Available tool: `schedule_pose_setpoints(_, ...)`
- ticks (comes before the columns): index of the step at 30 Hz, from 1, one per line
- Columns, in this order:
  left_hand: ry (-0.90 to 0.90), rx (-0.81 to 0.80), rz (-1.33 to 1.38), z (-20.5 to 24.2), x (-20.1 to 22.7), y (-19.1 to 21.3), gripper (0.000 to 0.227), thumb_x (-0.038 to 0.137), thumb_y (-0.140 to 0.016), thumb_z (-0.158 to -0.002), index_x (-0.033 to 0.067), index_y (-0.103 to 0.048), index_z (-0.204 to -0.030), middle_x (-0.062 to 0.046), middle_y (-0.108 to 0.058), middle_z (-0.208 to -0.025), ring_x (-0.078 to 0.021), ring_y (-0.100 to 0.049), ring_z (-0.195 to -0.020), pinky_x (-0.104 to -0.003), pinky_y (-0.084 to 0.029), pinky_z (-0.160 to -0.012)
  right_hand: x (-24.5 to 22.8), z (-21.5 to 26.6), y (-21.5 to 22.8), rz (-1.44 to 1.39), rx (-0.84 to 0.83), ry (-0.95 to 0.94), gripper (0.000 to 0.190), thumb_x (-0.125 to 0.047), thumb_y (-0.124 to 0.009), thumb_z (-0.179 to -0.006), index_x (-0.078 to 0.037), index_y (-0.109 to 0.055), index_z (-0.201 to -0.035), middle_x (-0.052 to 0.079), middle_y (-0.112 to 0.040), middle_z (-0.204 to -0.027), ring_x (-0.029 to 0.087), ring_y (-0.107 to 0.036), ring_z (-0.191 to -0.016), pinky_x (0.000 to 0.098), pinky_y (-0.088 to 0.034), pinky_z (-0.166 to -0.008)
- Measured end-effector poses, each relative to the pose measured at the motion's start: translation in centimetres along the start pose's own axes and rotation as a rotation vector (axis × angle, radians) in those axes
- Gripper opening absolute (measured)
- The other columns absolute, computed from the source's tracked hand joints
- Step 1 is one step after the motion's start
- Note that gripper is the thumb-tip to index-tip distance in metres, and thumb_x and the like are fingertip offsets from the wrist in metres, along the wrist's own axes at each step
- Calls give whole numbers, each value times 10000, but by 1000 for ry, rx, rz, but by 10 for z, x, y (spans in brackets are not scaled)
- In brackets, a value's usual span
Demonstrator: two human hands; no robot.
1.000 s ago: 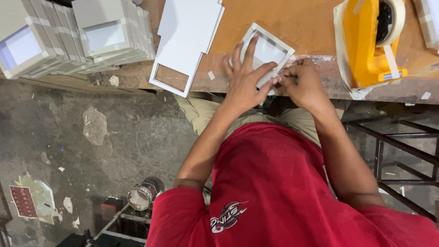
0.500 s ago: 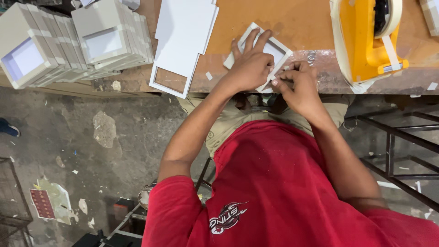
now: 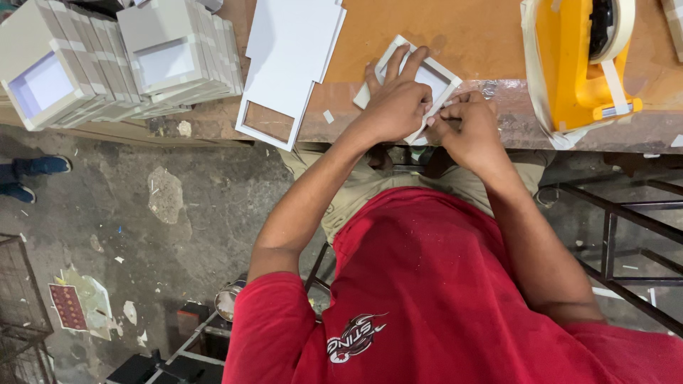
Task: The person assembles white cardboard frames by applying adhesive tape to the edges and folding the pieces into shape. They handle multiple frames sequentially, securing each with tape and stacking the finished units on the table.
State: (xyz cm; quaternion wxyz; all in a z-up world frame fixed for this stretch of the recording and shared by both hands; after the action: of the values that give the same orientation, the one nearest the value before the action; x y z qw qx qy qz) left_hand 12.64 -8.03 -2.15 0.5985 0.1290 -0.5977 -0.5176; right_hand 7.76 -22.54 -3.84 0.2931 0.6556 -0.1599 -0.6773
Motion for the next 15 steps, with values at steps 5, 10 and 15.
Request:
schedule_pose_setpoints(5, -20, 2, 2, 0, -2, -4, 47, 121, -705, -814, 95, -736, -790, -152, -233, -1643, -412, -44, -1538, -845, -6, -1078, 3, -2, 0, 10, 4, -11, 204, -198, -814, -858, -18, -793, -951, 214, -634, -1059, 367, -544, -1056, 468, -404, -976)
schedule_pose_setpoints(10, -90, -56, 8, 1, -9, -7, 106, 191, -736, -825, 89, -754, -848, -199, -201, -1633, -445, -10, -1519, -845, -8, -1054, 1, -5, -3, 72, -14, -82, 222, -232, -800, -849, -22, -794, -920, 187, -664, -1024, 360, -540, -1078, 460, -412, -993)
schedule_pose_setpoints(15, -117, -58, 40, -2, -8, -2, 161, 204, -831, -736, 106, -752, -837, -168, -215, -1630, -447, -25, -1512, -845, -13, -1054, -6, -4, 1, -50, -54, -60, 197, -179, -818, -845, -20, -784, -956, 219, -607, -1154, 366, -576, -1054, 447, -488, -902)
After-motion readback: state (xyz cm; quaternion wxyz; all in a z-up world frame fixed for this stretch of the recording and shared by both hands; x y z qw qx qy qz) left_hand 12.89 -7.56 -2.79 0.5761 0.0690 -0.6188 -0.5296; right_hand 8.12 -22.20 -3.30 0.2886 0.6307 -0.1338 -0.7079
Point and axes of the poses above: each hand's wrist, its own z-axis away from the middle knuckle, its own y-axis out of the back of the hand, x = y × z, the point moved 7 cm from there along -z, towards the middle knuckle
